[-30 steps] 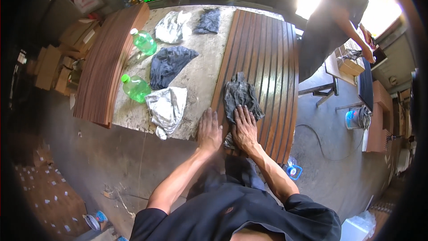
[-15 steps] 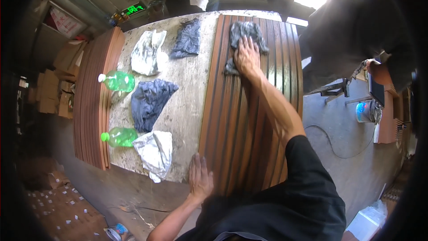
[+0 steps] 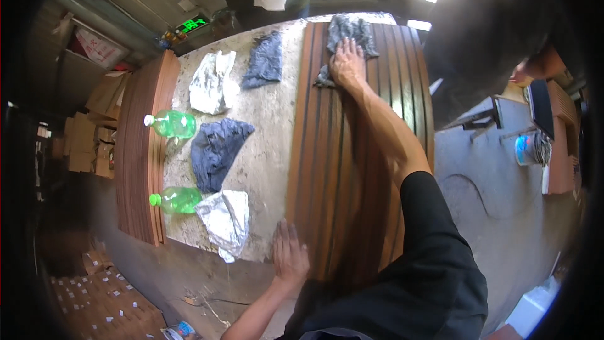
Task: The person wipes wooden panels with a cloth and applies liquid from a plastic bottle to the surface.
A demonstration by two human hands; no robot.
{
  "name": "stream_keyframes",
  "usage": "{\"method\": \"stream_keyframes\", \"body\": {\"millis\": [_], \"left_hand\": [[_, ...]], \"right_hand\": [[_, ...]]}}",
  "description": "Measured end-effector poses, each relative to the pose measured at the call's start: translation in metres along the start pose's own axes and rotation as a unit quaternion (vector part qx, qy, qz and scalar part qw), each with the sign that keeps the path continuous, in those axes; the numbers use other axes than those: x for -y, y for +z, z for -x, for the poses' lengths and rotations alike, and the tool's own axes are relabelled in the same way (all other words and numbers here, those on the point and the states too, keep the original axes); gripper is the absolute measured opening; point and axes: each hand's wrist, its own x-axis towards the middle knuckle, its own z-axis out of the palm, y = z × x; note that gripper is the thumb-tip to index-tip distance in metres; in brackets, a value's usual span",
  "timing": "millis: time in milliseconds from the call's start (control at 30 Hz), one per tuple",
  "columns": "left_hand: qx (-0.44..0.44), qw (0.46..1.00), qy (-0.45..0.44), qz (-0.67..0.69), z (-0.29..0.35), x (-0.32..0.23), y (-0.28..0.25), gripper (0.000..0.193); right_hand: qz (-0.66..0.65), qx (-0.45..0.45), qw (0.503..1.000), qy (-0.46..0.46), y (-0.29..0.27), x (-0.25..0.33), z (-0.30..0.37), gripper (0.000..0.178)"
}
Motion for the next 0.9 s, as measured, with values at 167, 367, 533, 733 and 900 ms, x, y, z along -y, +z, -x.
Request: {"method": "stream_keyframes", "body": {"millis": [167, 367, 533, 733, 900], "left_hand": [[-0.048, 0.998, 0.034, 0.013, -0.006, 0.005, 0.008, 0.068], [-0.074, 0.996, 0.032, 0.026, 0.001, 0.016, 0.014, 0.066], [-0.083, 0.994, 0.059, 0.025, 0.002, 0.017, 0.018, 0.065], [-0.056, 0.997, 0.051, 0.034, 0.001, 0.012, 0.014, 0.064], [-0.043, 0.997, 0.045, 0.05, -0.001, 0.011, 0.009, 0.063]], "right_hand": [[-0.035, -0.004, 0.999, -0.035, -0.049, 0.035, 0.142, 0.064], [-0.091, 0.034, 0.993, -0.067, -0.142, 0.086, 0.37, 0.065], [-0.07, 0.087, 0.994, -0.017, -0.181, 0.086, 0.466, 0.065], [-0.046, 0.076, 0.996, -0.026, -0.143, 0.03, 0.338, 0.064], [0.001, 0.081, 0.997, 0.003, -0.092, -0.018, 0.173, 0.063]]}}
